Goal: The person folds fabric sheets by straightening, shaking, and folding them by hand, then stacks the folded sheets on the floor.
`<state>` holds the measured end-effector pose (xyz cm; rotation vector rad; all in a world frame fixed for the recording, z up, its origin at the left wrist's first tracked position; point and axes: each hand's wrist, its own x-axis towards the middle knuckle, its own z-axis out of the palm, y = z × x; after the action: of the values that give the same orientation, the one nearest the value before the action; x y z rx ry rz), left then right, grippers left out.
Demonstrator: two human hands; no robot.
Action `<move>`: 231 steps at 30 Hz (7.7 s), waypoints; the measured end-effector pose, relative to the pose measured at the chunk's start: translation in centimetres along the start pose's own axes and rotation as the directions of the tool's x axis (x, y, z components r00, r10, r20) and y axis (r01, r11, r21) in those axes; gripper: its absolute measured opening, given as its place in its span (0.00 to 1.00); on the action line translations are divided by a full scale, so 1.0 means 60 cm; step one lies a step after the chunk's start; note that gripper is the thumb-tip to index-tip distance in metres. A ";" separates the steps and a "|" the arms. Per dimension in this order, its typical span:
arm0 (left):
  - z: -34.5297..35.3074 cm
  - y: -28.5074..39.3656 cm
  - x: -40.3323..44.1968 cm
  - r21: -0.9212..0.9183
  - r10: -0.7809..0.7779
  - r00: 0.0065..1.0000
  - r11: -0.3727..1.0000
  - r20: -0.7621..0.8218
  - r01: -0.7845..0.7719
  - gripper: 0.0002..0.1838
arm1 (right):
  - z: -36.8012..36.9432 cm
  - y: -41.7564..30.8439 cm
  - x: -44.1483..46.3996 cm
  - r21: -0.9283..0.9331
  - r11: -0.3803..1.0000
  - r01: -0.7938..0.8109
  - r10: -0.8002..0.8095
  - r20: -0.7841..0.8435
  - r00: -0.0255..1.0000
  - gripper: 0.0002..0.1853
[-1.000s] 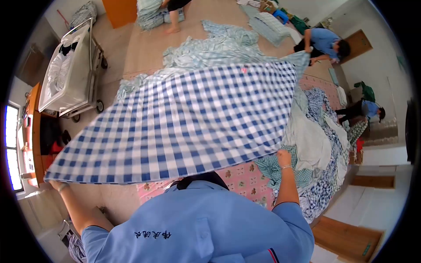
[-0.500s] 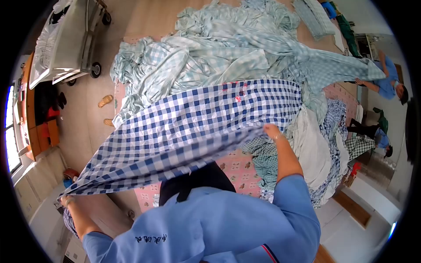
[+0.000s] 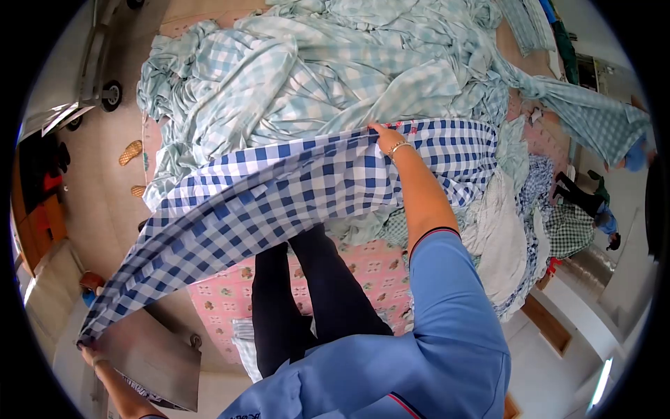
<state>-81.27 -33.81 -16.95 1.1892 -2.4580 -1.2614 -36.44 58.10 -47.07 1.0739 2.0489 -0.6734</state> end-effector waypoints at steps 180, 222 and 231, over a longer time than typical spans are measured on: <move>-0.654 -0.711 -2.064 -0.661 -0.717 0.161 0.500 -0.679 -0.559 0.08 | 0.592 -0.074 -1.614 0.420 -0.077 0.904 0.073 0.907 -0.415 0.08; -0.419 -1.010 -1.888 -0.924 -0.995 -0.097 -0.005 -0.035 0.383 0.15 | 1.311 0.198 -1.511 0.885 -0.444 0.142 0.814 0.332 0.476 0.09; -0.219 -0.712 -1.808 -0.624 -0.732 -0.433 0.013 0.527 -0.781 0.13 | 1.305 0.315 -1.589 0.678 -0.638 0.365 0.702 0.317 0.638 0.14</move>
<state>23.37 19.27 -15.93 1.4530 1.0988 -0.4007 44.95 -33.09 -21.89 3.2798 -0.0108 -2.3202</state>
